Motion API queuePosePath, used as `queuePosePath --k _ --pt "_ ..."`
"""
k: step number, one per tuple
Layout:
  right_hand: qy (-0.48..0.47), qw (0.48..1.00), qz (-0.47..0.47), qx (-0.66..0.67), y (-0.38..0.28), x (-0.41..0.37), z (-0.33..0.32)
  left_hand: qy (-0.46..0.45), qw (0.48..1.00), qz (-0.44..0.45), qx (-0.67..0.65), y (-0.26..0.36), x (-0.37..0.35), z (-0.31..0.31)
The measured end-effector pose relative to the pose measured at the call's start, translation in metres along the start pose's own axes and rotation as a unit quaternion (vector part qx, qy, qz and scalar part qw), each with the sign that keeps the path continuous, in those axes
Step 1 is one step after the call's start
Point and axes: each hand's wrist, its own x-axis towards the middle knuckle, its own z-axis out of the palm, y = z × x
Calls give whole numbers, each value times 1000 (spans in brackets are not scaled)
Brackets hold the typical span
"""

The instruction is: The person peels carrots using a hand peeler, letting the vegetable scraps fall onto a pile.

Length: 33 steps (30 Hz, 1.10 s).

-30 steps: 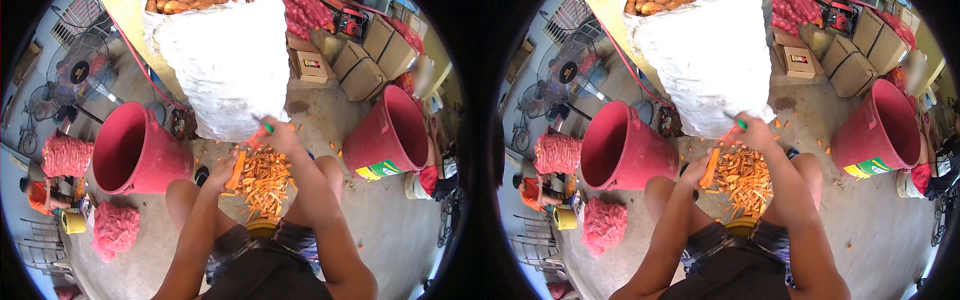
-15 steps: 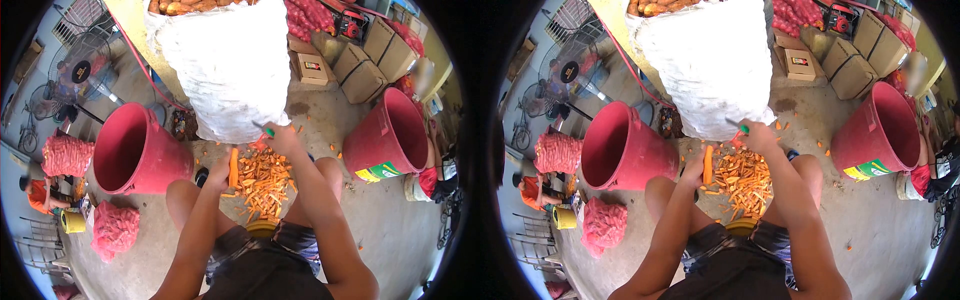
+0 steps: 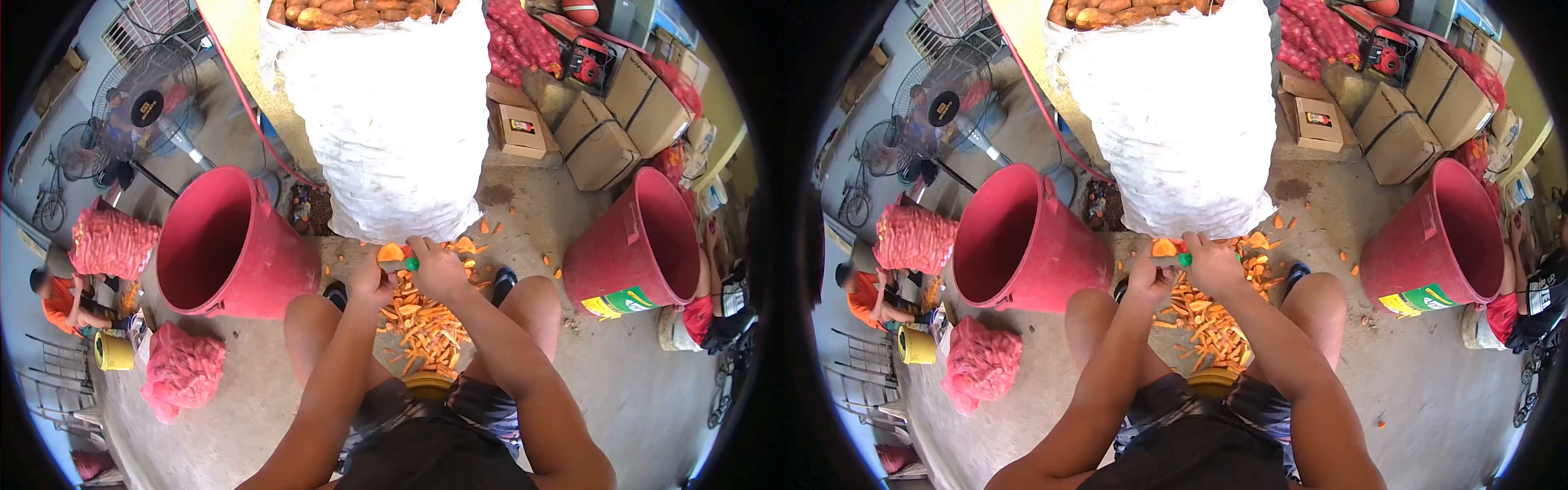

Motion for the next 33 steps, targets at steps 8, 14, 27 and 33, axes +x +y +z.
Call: queuePosePath --k 8,14,27,33 --pt "-153 970 181 -55 49 23 -23 -32 999 24 24 18 -11 -19" --pt "-84 979 185 -14 74 10 -69 -192 859 272 -388 173 -44 -24" --pt "-50 981 185 16 82 16 -101 -18 502 708 497 259 -51 316" --pt "-50 981 185 -5 96 17 -102 109 198 597 769 268 -30 348"
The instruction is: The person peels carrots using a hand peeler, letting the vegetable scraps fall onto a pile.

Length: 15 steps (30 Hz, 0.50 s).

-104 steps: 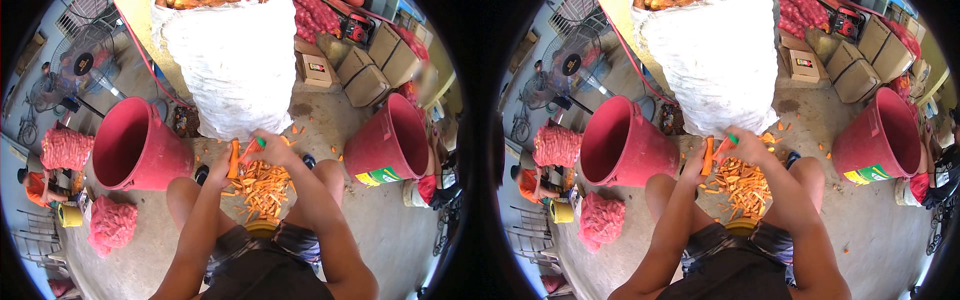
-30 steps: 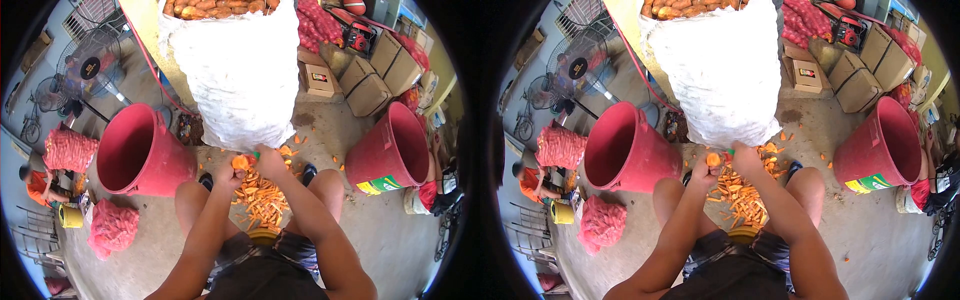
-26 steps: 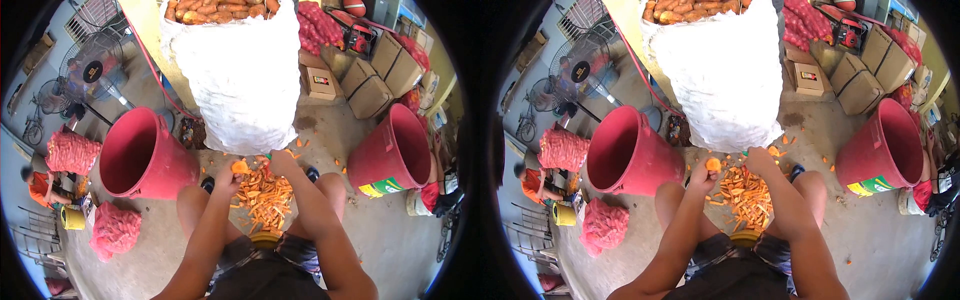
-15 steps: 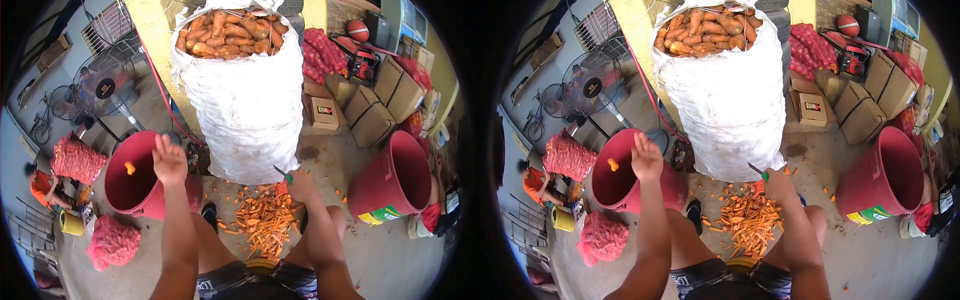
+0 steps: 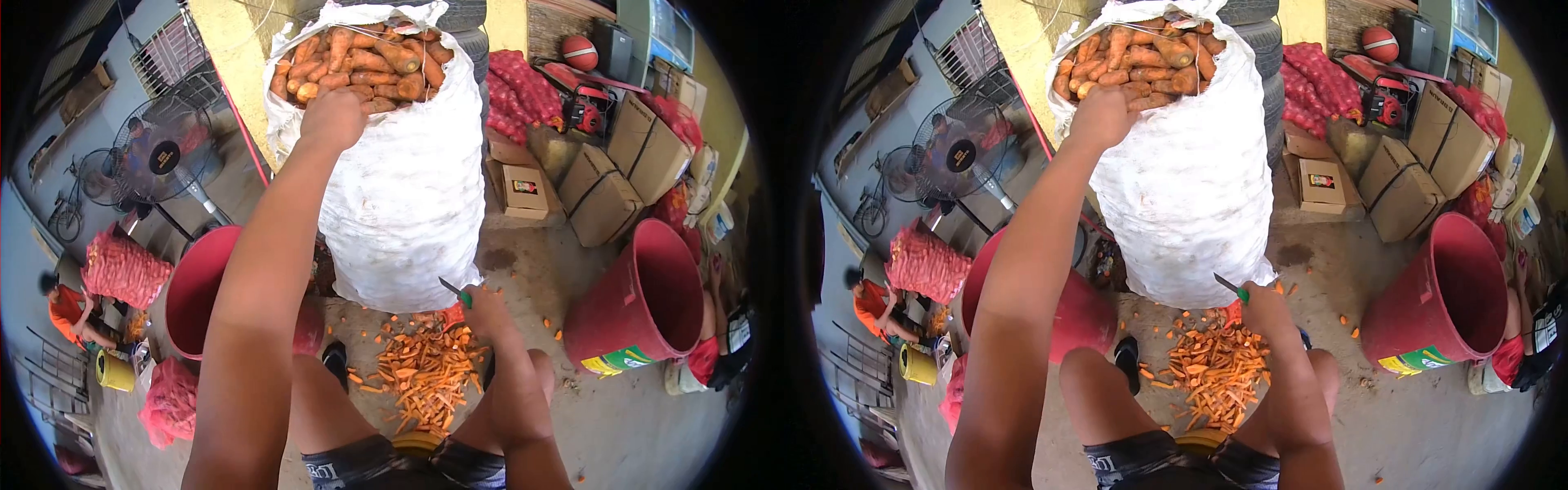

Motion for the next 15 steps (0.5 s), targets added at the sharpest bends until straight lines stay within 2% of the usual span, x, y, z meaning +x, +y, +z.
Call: queuePosePath --k 3,6,8,9,10,11,12,14,15 --pt "21 1000 -20 12 3 -1 1 3 999 22 36 -2 -6 -2" --pt "5 1000 -8 11 0 -5 -3 16 1000 3 -15 -10 -18 -30" --pt "18 999 -19 37 0 -8 -2 -28 963 -152 -222 -19 -35 -63" --pt "17 999 -21 41 0 -9 -1 -29 964 -151 -218 -33 -45 -65" --pt "20 999 -27 35 0 -10 1 24 901 -183 -393 -53 -57 -61" --pt "20 999 -34 29 -2 -10 3 77 804 -208 -551 -67 -72 -55" --pt "16 999 -41 29 -8 -11 4 81 806 -212 -546 -69 -90 -49" --pt "34 999 -42 11 -22 -16 7 88 588 -275 -756 -61 -138 -27" --pt "24 999 -45 10 -28 -17 11 43 600 -283 -747 -60 -161 -15"
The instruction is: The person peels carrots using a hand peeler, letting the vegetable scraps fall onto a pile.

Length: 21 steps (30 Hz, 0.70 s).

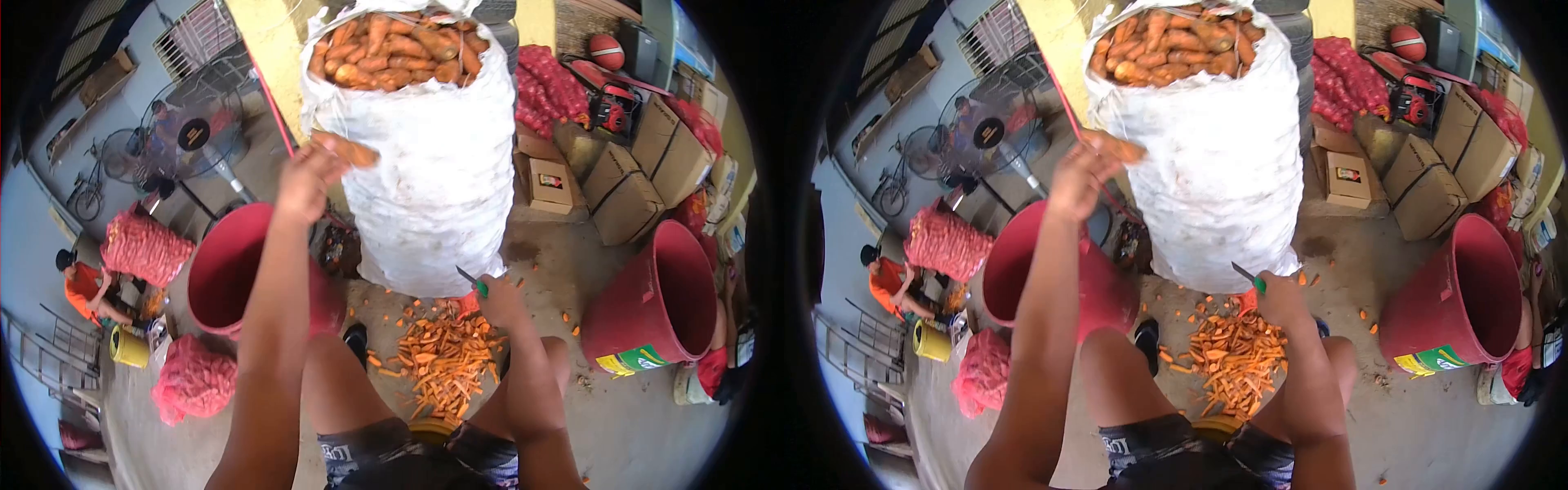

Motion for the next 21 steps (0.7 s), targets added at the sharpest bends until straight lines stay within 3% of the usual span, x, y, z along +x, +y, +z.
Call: queuePosePath --k 3,9,12,15,21 --pt "-10 999 -29 41 -10 -1 9 4 997 -68 19 -51 -40 -18" --pt "-54 993 -72 81 -38 -7 14 0 990 -123 -74 -116 -100 -25" --pt "-54 987 -94 121 -38 -4 29 -24 988 -122 90 -154 -135 -19" --pt "-52 987 -95 122 -38 0 44 -72 980 -151 107 -180 -165 -12" --pt "-68 991 -79 81 -49 2 62 -33 963 -188 193 -197 -199 9"
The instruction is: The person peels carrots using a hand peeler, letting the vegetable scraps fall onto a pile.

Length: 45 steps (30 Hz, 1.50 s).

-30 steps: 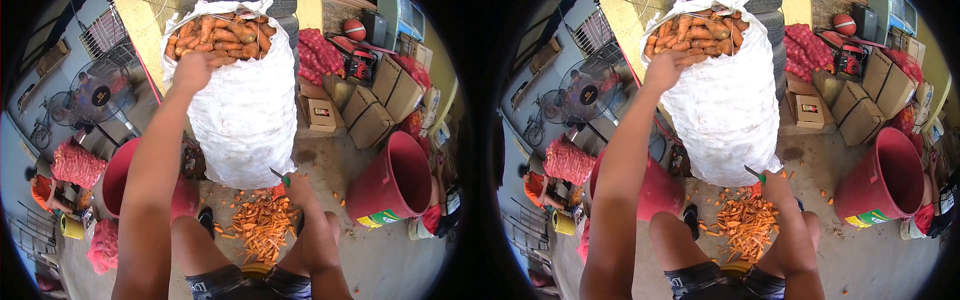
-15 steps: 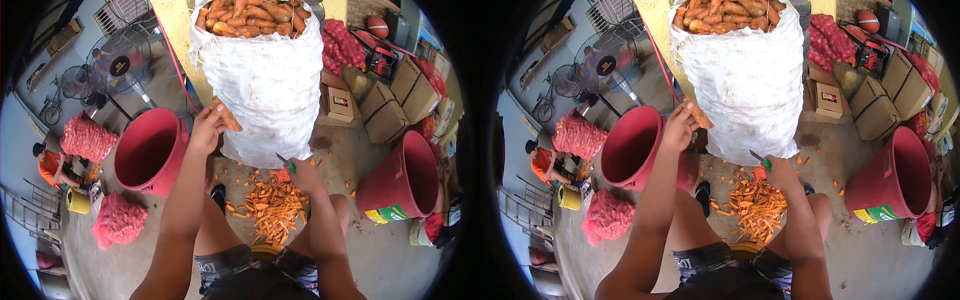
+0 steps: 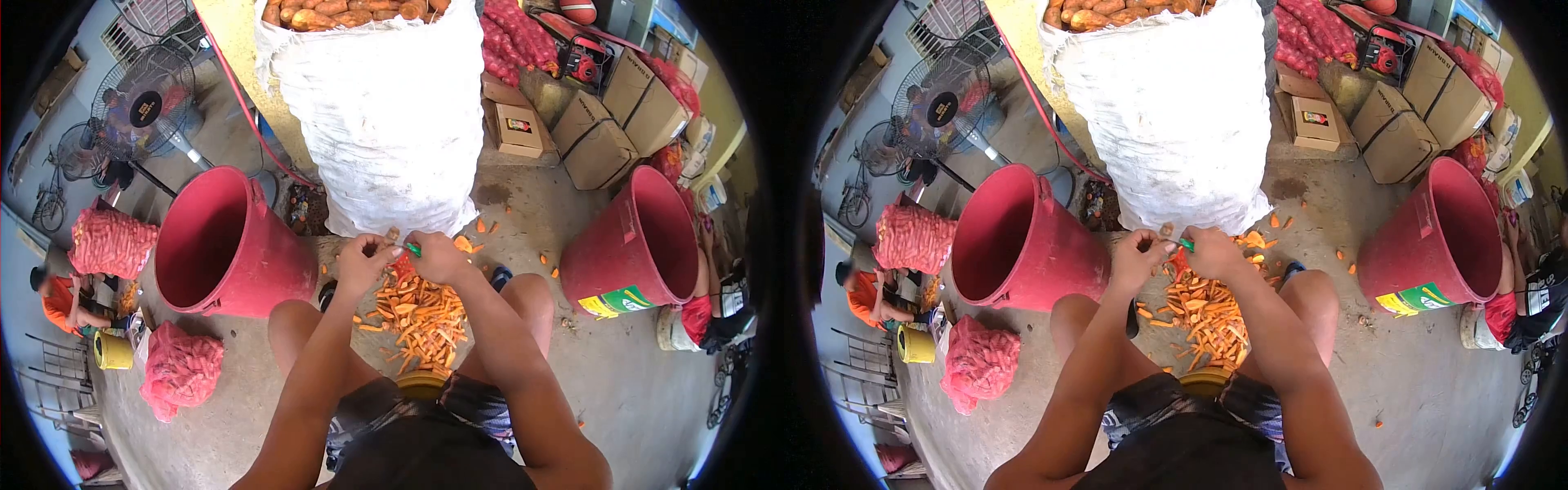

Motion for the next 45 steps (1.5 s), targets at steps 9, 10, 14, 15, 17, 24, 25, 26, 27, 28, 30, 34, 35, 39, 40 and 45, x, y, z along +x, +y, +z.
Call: queuePosePath --k 9,10,14,15,17,24,25,26,27,28,30,34,35,39,40,45 --pt "-184 971 56 -142 40 10 15 -25 992 114 -55 -19 -3 -14" --pt "-168 981 39 -93 45 8 11 -7 991 118 -61 -22 -2 -14" --pt "-148 989 10 15 27 -1 -25 -4 982 55 -180 -28 3 -10" --pt "-148 989 11 15 22 -4 -32 -5 982 54 -180 -34 7 -9" --pt "-121 991 37 51 15 -7 -39 -5 971 44 -235 -46 14 -10" --pt "-87 995 35 22 12 -10 -23 18 963 28 -267 -27 2 -2" --pt "-66 998 16 4 16 -9 -12 13 975 9 -219 -31 3 -3" --pt "-45 999 -3 -15 21 -7 -4 7 985 -11 -172 -35 4 -4" --pt "-44 999 -1 -15 13 -8 -3 6 985 -12 -172 -34 2 -2" --pt "-55 998 4 -19 0 -9 -5 12 989 -9 -149 -31 0 2" --pt "-66 997 10 -23 -4 -9 -3 17 992 -7 -126 -27 -6 7" --pt "-84 990 37 -111 35 0 26 -11 992 39 -119 -27 -18 7" --pt "-110 984 73 -122 48 4 28 -39 984 71 -162 -25 -16 5" --pt "-144 985 57 -72 38 6 9 -63 969 102 -217 -22 -13 -4" --pt "-138 990 28 -27 36 4 -1 -11 963 64 -262 -19 -11 0" --pt "-64 985 44 154 3 -5 -34 -37 941 -45 -333 -45 5 -7"
